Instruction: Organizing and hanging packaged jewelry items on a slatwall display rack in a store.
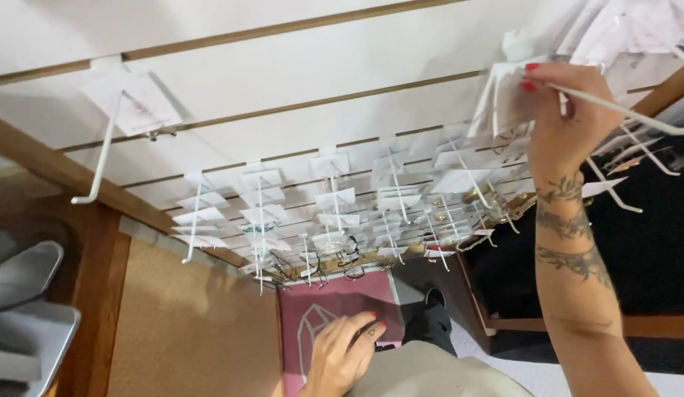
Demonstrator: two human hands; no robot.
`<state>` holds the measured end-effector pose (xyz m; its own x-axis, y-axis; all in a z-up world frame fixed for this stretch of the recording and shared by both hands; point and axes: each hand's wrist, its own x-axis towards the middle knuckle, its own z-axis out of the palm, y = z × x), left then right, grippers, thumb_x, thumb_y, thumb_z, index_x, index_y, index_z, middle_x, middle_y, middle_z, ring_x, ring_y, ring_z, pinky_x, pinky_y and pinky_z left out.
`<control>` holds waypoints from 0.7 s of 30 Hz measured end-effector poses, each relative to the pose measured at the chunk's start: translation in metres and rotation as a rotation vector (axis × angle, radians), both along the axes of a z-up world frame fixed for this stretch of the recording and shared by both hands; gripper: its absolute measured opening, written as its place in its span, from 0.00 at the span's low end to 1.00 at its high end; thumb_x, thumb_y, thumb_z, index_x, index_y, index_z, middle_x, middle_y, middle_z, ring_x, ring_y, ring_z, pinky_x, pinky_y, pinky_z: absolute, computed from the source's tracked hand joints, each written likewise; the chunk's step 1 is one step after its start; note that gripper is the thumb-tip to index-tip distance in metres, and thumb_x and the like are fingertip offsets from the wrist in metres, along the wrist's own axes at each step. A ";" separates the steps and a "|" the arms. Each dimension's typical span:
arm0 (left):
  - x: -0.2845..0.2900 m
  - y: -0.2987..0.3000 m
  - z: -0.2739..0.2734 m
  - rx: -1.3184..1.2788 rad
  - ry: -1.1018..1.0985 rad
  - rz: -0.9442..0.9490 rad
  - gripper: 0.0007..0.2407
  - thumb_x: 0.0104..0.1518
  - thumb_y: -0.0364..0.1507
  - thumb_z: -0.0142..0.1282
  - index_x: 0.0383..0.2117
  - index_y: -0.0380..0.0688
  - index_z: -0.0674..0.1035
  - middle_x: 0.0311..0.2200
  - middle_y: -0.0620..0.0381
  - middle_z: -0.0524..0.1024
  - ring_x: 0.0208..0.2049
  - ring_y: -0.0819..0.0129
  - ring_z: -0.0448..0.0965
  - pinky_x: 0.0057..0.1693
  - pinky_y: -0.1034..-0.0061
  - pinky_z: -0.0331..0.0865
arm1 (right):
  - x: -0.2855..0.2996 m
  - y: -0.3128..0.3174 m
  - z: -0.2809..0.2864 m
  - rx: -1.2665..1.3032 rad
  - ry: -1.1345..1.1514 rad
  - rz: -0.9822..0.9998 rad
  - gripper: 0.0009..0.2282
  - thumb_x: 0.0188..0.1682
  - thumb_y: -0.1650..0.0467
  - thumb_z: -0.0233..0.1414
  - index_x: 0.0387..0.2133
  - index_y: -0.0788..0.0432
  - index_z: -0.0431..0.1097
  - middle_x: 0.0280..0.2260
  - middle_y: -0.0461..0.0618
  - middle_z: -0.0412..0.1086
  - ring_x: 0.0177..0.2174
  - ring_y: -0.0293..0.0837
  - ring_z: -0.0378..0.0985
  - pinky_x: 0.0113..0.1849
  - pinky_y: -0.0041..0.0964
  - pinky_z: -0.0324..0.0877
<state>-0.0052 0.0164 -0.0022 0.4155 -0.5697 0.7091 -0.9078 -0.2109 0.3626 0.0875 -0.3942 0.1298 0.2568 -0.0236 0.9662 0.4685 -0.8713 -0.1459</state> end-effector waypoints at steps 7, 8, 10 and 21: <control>0.007 -0.012 0.004 -0.022 -0.004 -0.007 0.02 0.60 0.22 0.58 0.30 0.39 0.79 0.36 0.49 0.77 0.23 0.62 0.71 0.30 0.72 0.69 | 0.005 -0.035 0.030 0.030 -0.083 -0.177 0.08 0.57 0.92 0.60 0.41 0.76 0.78 0.37 0.65 0.77 0.38 0.54 0.78 0.38 0.40 0.72; 0.007 -0.013 0.006 -0.027 0.008 0.008 0.05 0.59 0.22 0.61 0.27 0.38 0.77 0.35 0.49 0.77 0.22 0.63 0.70 0.30 0.72 0.69 | 0.006 -0.034 0.033 0.013 -0.074 -0.210 0.07 0.57 0.91 0.59 0.40 0.75 0.79 0.38 0.65 0.77 0.39 0.55 0.78 0.40 0.43 0.73; 0.007 -0.012 0.002 -0.013 0.019 0.006 0.02 0.60 0.22 0.59 0.29 0.39 0.79 0.36 0.48 0.76 0.23 0.62 0.71 0.30 0.71 0.70 | 0.007 -0.029 0.037 0.032 -0.088 -0.235 0.06 0.56 0.90 0.59 0.39 0.74 0.79 0.38 0.63 0.77 0.39 0.54 0.78 0.40 0.43 0.73; 0.011 -0.014 0.005 -0.017 -0.027 0.003 0.04 0.61 0.19 0.52 0.33 0.40 0.79 0.36 0.47 0.76 0.24 0.60 0.72 0.31 0.71 0.69 | 0.026 -0.037 0.048 0.031 -0.177 -0.128 0.06 0.56 0.89 0.52 0.39 0.75 0.76 0.35 0.62 0.74 0.35 0.54 0.74 0.38 0.45 0.68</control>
